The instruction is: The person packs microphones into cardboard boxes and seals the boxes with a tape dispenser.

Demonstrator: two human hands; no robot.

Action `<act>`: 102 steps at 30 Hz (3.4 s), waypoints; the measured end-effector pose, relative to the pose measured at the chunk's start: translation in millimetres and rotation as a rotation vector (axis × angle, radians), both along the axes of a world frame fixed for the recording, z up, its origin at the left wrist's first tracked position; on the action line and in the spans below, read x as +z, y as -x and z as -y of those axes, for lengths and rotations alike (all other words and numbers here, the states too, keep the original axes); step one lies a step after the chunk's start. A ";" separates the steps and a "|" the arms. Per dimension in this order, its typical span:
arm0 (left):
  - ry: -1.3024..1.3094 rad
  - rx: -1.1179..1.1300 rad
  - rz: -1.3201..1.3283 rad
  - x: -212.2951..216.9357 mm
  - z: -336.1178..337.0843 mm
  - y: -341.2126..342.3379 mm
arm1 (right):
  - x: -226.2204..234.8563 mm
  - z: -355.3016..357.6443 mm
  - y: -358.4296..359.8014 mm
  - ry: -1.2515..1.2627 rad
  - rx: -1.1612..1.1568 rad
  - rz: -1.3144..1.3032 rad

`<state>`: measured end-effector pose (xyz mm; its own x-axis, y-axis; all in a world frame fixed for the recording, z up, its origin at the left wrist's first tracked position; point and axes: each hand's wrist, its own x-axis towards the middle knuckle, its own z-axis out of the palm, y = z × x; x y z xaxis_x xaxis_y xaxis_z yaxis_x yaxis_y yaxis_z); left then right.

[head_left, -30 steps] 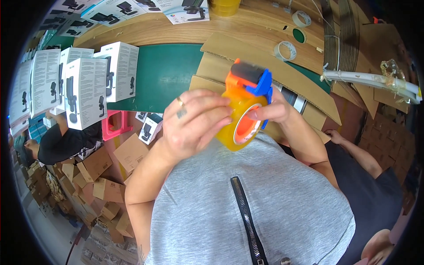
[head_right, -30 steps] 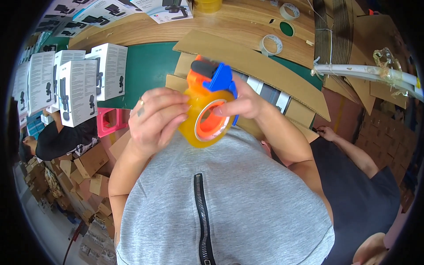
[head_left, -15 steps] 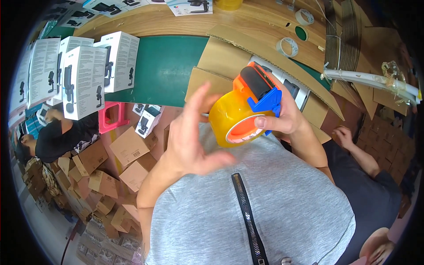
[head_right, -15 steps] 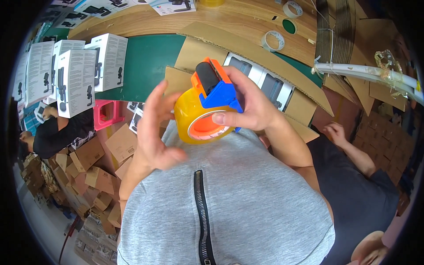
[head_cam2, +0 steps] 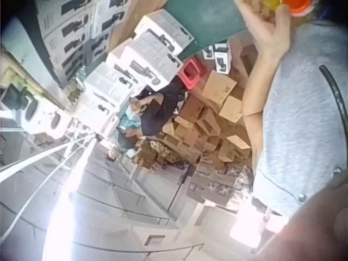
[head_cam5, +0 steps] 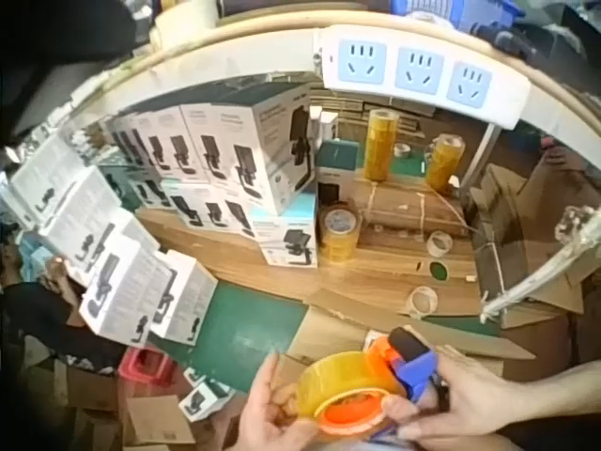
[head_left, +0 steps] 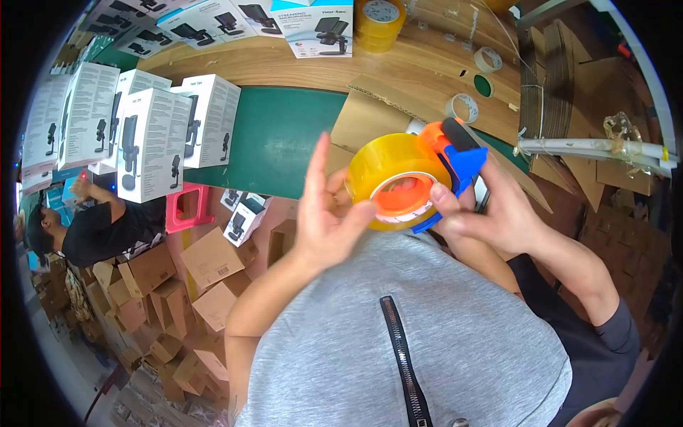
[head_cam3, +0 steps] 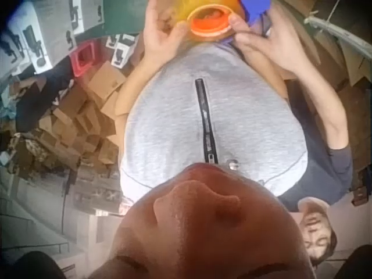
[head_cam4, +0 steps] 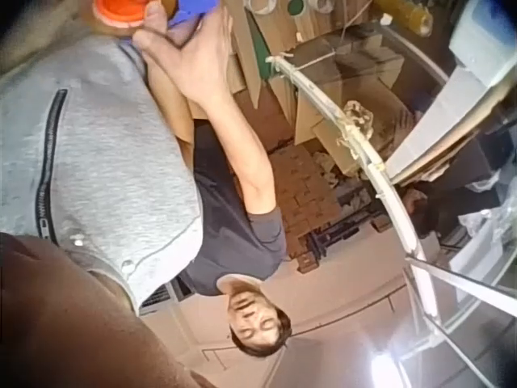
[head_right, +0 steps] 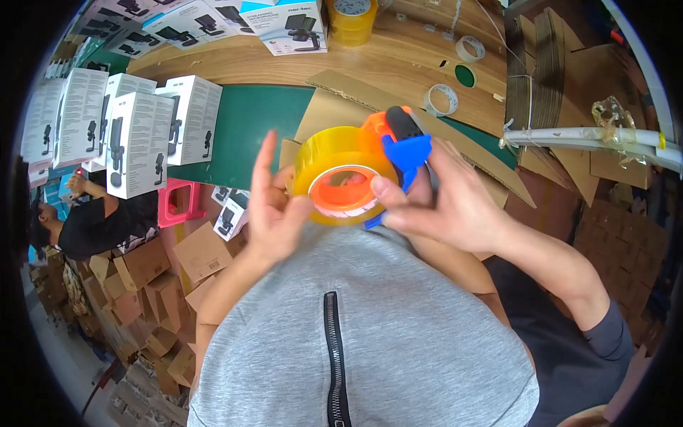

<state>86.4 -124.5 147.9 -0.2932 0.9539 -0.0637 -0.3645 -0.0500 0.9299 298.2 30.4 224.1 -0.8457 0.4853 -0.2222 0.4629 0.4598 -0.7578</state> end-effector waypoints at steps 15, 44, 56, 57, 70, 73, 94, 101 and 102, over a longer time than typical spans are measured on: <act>-0.165 0.319 -0.191 -19.5 -4.6 40.8 | -108.8 52.0 74.7 1.063 -0.589 -1.137; -0.252 -0.157 -0.223 22.8 99.9 123.7 | -133.0 117.4 188.6 0.583 -0.700 -0.466; 0.188 0.385 -0.094 -29.5 274.0 60.9 | -322.9 215.3 205.1 0.558 0.220 0.228; 0.710 0.312 0.561 -67.4 305.3 28.5 | -334.9 216.8 199.1 0.588 0.231 0.321; 1.722 0.642 -0.053 -363.8 493.7 -126.1 | -620.9 356.3 255.4 0.151 0.615 0.679; 1.658 0.701 0.028 -388.9 544.3 -139.1 | -659.9 422.2 258.8 0.103 0.706 0.628; 1.064 1.339 0.170 -645.5 784.8 -15.4 | -792.1 440.3 186.3 -0.516 0.233 0.564; 1.197 1.070 -0.336 -565.6 752.8 -23.9 | -609.2 492.0 168.3 -0.178 0.031 0.467; 1.184 1.044 -0.217 -522.9 742.0 -15.1 | -555.7 487.0 169.7 0.034 0.005 0.394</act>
<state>101.5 -866.5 -375.1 -0.8595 -0.2182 -0.4622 -0.4959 0.5751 0.6506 128.4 -456.6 -331.6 -0.6944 0.4682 -0.5464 0.7195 0.4402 -0.5371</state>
